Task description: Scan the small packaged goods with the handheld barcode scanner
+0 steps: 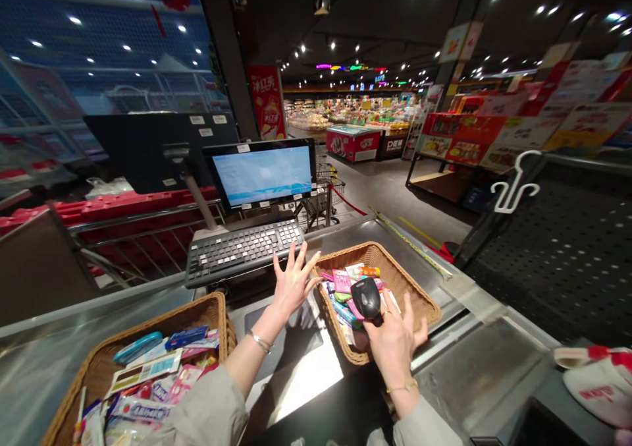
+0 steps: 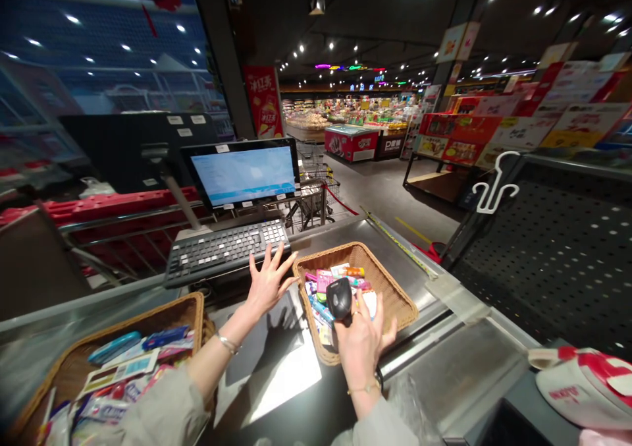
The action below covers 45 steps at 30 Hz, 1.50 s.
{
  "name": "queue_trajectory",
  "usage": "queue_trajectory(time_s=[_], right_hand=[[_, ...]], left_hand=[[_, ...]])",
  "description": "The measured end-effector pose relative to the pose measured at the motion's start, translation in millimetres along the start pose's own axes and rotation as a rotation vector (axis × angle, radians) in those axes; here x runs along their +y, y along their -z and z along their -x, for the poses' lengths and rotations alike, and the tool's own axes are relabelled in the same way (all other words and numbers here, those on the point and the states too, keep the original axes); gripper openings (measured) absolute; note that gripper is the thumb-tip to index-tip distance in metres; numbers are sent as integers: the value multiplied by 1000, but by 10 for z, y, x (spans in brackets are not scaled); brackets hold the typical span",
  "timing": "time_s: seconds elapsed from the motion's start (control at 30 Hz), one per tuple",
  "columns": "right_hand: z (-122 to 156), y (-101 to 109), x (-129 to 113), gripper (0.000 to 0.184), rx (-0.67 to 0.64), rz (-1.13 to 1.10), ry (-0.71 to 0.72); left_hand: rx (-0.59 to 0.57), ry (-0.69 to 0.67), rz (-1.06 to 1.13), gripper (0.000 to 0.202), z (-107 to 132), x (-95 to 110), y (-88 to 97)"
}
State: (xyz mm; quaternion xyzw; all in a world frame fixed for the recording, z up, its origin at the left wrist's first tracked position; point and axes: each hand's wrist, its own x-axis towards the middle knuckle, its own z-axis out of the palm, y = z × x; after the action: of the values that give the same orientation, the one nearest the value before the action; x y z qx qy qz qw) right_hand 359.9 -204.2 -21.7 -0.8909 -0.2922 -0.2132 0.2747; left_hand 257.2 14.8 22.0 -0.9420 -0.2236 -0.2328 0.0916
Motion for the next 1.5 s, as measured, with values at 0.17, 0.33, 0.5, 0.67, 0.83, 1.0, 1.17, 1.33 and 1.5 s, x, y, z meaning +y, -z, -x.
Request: queue_trajectory(time_s=[0.17, 0.33, 0.5, 0.67, 0.83, 1.0, 1.17, 1.33, 1.5], right_hand=[[21, -79, -164, 32, 0, -47, 62], [44, -97, -347, 31, -7, -89, 121], [59, -120, -512, 30, -15, -130, 158], [80, -173, -650, 27, -21, -155, 198], [133, -202, -815, 26, -48, -192, 225], [190, -239, -982, 31, -100, -243, 250], [233, -272, -1137, 33, -163, -287, 321], [290, -282, -1281, 32, -193, -317, 357], [356, -331, -1401, 29, -174, -319, 395]], left_hand=[[3, 71, -57, 60, 180, -198, 71], [2, 137, -94, 61, 360, -373, 146], [0, 187, -111, 62, 526, -499, 214], [-9, 233, -122, 61, 711, -620, 280], [-20, 283, -144, 63, 915, -750, 348], [-33, 330, -169, 62, 1129, -862, 431], [-36, 386, -200, 61, 1334, -972, 522], [-53, 437, -233, 60, 1561, -1105, 590], [-70, 494, -258, 61, 1784, -1215, 638]])
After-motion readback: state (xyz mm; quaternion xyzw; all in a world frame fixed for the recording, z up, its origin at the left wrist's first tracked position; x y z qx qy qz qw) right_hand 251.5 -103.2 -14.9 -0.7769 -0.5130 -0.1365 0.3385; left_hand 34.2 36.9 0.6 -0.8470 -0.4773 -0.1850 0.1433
